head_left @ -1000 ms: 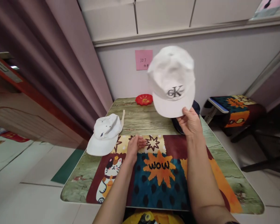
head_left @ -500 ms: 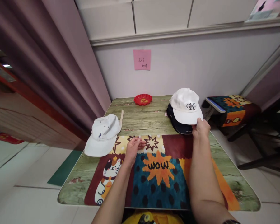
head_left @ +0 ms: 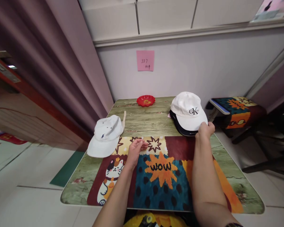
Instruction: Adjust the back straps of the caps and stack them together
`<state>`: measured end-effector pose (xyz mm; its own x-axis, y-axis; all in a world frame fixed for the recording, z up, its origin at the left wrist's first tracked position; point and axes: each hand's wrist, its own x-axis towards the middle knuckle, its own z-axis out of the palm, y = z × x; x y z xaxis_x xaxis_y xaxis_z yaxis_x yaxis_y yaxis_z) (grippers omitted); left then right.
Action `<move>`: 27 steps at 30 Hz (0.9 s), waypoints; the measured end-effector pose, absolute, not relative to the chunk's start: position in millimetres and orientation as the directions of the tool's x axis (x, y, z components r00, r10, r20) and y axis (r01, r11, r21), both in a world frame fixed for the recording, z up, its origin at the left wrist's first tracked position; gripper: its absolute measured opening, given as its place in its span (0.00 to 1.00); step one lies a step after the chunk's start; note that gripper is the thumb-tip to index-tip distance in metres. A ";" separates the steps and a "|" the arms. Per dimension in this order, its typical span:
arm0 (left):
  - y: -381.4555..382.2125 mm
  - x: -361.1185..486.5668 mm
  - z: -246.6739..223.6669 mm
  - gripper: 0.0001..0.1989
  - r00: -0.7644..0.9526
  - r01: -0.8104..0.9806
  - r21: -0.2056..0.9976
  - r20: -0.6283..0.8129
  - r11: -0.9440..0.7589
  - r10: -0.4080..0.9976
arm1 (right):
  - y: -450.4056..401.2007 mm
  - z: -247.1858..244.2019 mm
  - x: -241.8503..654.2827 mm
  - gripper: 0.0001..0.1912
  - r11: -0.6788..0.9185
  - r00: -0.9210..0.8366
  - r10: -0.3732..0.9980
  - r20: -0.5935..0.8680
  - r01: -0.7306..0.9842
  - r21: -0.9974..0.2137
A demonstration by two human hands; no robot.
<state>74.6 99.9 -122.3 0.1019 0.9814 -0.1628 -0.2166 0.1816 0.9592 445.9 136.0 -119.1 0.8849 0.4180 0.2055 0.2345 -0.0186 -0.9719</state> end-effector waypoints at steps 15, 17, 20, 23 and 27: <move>97.0 77.8 -121.4 0.22 0.100 -0.194 0.968 -0.140 0.157 0.985 | 128.2 -102.5 393.4 0.45 -0.474 0.740 0.609 0.285 0.628 -0.617; 96.5 77.6 -122.0 0.22 0.102 -0.189 0.971 -0.131 0.148 0.986 | 127.3 -102.6 391.2 0.45 -0.491 0.749 0.609 0.261 0.614 -0.618; 95.7 76.9 -124.1 0.22 0.102 -0.180 0.975 -0.113 0.130 0.988 | 124.3 -96.5 390.4 0.45 -0.474 0.746 0.607 0.276 0.618 -0.627; 93.8 77.0 -127.2 0.21 0.099 -0.175 0.978 -0.095 0.111 0.991 | 121.2 -83.7 389.7 0.42 -0.425 0.756 0.521 0.397 0.633 -0.648; 88.2 79.2 -129.4 0.19 0.095 -0.215 0.971 -0.085 0.104 0.992 | 124.5 -68.3 380.5 0.32 -0.145 0.657 0.462 0.596 0.719 -0.680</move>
<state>79.2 88.2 -129.4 0.0953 0.9918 -0.0847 -0.2149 0.1035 0.9711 380.5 124.5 -68.3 0.6570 0.4621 0.5957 0.7187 -0.1454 -0.6799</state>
